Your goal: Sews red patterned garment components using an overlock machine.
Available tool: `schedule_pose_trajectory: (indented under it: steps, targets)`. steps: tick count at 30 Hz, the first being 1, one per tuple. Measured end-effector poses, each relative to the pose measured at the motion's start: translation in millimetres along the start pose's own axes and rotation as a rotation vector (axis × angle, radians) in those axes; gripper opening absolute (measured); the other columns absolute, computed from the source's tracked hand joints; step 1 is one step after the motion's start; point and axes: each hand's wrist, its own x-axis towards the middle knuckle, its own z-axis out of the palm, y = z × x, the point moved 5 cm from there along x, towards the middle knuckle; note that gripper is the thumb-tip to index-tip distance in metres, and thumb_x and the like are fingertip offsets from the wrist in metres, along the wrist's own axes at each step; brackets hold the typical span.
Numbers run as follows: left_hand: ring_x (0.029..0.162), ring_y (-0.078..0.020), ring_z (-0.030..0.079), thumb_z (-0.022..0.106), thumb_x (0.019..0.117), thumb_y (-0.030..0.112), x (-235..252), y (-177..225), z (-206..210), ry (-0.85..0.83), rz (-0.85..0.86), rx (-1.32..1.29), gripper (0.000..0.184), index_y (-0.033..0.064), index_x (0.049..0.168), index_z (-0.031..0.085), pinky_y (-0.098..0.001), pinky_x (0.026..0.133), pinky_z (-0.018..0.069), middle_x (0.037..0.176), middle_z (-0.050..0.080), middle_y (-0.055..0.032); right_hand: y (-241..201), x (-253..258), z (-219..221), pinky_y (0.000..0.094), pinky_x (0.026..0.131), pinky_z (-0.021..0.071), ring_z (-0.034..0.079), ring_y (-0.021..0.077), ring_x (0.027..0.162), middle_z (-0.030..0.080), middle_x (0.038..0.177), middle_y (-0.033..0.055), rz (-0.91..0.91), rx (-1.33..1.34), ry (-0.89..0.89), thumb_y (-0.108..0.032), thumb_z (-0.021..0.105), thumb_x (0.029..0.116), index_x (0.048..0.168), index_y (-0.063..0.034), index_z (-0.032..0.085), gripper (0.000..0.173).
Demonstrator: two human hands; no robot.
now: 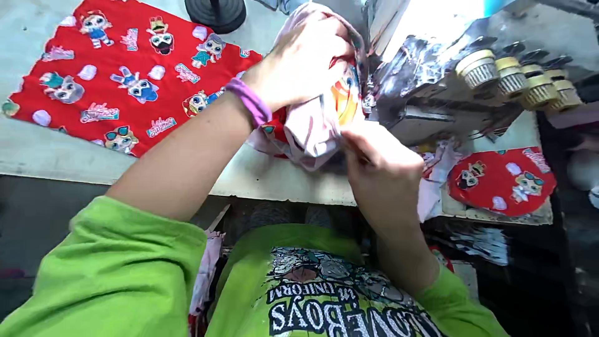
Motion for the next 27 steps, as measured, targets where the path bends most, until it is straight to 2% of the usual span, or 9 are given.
schedule_pose_trajectory:
  steps: [2, 5, 6, 8, 10, 15, 21, 24, 27]
  targets:
    - [0.130, -0.0366, 0.056, 0.048, 0.1031, 0.018, 1.0, -5.2, -2.6, 0.017, -0.090, -0.034, 0.035, -0.0015, 0.116, 0.074, -0.0480, 0.114, 0.0375, 0.127, 0.066, -0.0222, -5.9, 16.9, 12.4, 0.0437, 0.056, 0.0527, 0.070, 0.0328, 0.075, 0.071, 0.095, 0.0203, -0.012, -0.064, -0.031, -0.002, 0.065, 0.0947, 0.107, 0.0013, 0.074, 0.016]
    - [0.143, -0.0351, 0.045, 0.051, 0.1056, 0.020, -19.1, 2.1, -10.1, 0.055, -0.339, -0.136, 0.046, -0.0073, 0.143, 0.053, -0.0466, 0.121, 0.0311, 0.149, 0.051, -0.0250, -7.9, 12.0, 4.1, 0.0284, 0.074, 0.0562, 0.068, 0.0208, 0.090, 0.066, 0.115, 0.0196, -0.092, 0.134, 0.083, -0.009, 0.061, 0.1028, 0.125, 0.0028, 0.069, 0.026]
    - [0.148, -0.0344, 0.039, 0.054, 0.1043, 0.021, -32.8, 8.4, -13.5, 0.103, -0.395, -0.165, 0.055, -0.0067, 0.150, 0.044, -0.0470, 0.123, 0.0279, 0.156, 0.044, -0.0240, -6.6, 2.0, -2.4, 0.0224, 0.074, 0.0562, 0.067, 0.0136, 0.086, 0.067, 0.113, 0.0175, -0.117, 0.238, 0.114, -0.013, 0.057, 0.1058, 0.127, 0.0042, 0.067, 0.029]
    - [0.149, -0.0365, 0.037, 0.061, 0.0997, 0.022, -62.8, 25.9, -15.0, 0.257, -0.413, -0.137, 0.063, -0.0063, 0.152, 0.041, -0.0503, 0.122, 0.0273, 0.157, 0.043, -0.0249, 5.4, -18.4, -8.4, 0.0232, 0.051, 0.0523, 0.060, 0.0077, 0.059, 0.070, 0.088, 0.0076, -0.067, 0.277, 0.035, -0.034, 0.048, 0.1096, 0.133, 0.0017, 0.061, 0.045]
    - [0.146, -0.0396, 0.040, 0.066, 0.0960, 0.025, -89.9, 44.7, -11.3, 0.378, -0.372, -0.072, 0.066, -0.0070, 0.150, 0.045, -0.0545, 0.121, 0.0278, 0.153, 0.047, -0.0274, 18.4, -27.7, -13.5, 0.0406, 0.046, 0.0476, 0.057, 0.0226, 0.053, 0.061, 0.074, 0.0088, 0.067, 0.108, -0.121, -0.053, 0.036, 0.1081, 0.137, 0.0003, 0.052, 0.063]
    - [0.143, -0.0461, 0.042, 0.072, 0.0911, 0.026, -110.9, 73.2, -7.7, 0.432, -0.382, 0.014, 0.070, -0.0077, 0.148, 0.047, -0.0660, 0.115, 0.0279, 0.150, 0.049, -0.0295, 17.5, -4.2, -31.1, 0.0586, 0.072, 0.0549, 0.067, 0.0468, 0.089, 0.058, 0.123, 0.0313, 0.133, -0.106, -0.203, -0.015, 0.054, 0.1043, 0.136, 0.0063, 0.055, 0.039]
    - [0.136, -0.0518, 0.048, 0.076, 0.0879, 0.024, -111.2, 88.5, -7.8, 0.451, -0.315, 0.114, 0.065, -0.0038, 0.143, 0.055, -0.0713, 0.107, 0.0334, 0.144, 0.054, -0.0300, 11.6, 32.3, -4.2, 0.0618, 0.065, 0.0524, 0.069, 0.0500, 0.081, 0.067, 0.105, 0.0318, 0.052, -0.208, -0.099, -0.013, 0.056, 0.1016, 0.114, 0.0103, 0.066, 0.028]
    - [0.132, -0.0573, 0.048, 0.082, 0.0828, 0.019, -115.7, 106.2, -30.3, 0.491, -0.218, 0.158, 0.065, 0.0012, 0.141, 0.058, -0.0776, 0.105, 0.0303, 0.141, 0.055, -0.0328, 14.4, 36.9, -31.3, 0.0587, 0.074, 0.0552, 0.070, 0.0429, 0.090, 0.068, 0.112, 0.0277, 0.083, -0.030, -0.031, -0.017, 0.052, 0.1046, 0.117, 0.0074, 0.066, 0.031]
    - [0.131, -0.0572, 0.049, 0.081, 0.0841, 0.019, -118.0, 133.4, -47.1, 0.510, -0.149, 0.248, 0.061, 0.0080, 0.140, 0.061, -0.0772, 0.107, 0.0275, 0.139, 0.057, -0.0315, 4.1, 14.8, -58.1, 0.0276, 0.072, 0.0525, 0.061, 0.0088, 0.082, 0.062, 0.100, 0.0066, 0.196, 0.357, 0.054, -0.033, 0.065, 0.0990, 0.128, 0.0022, 0.054, 0.047]
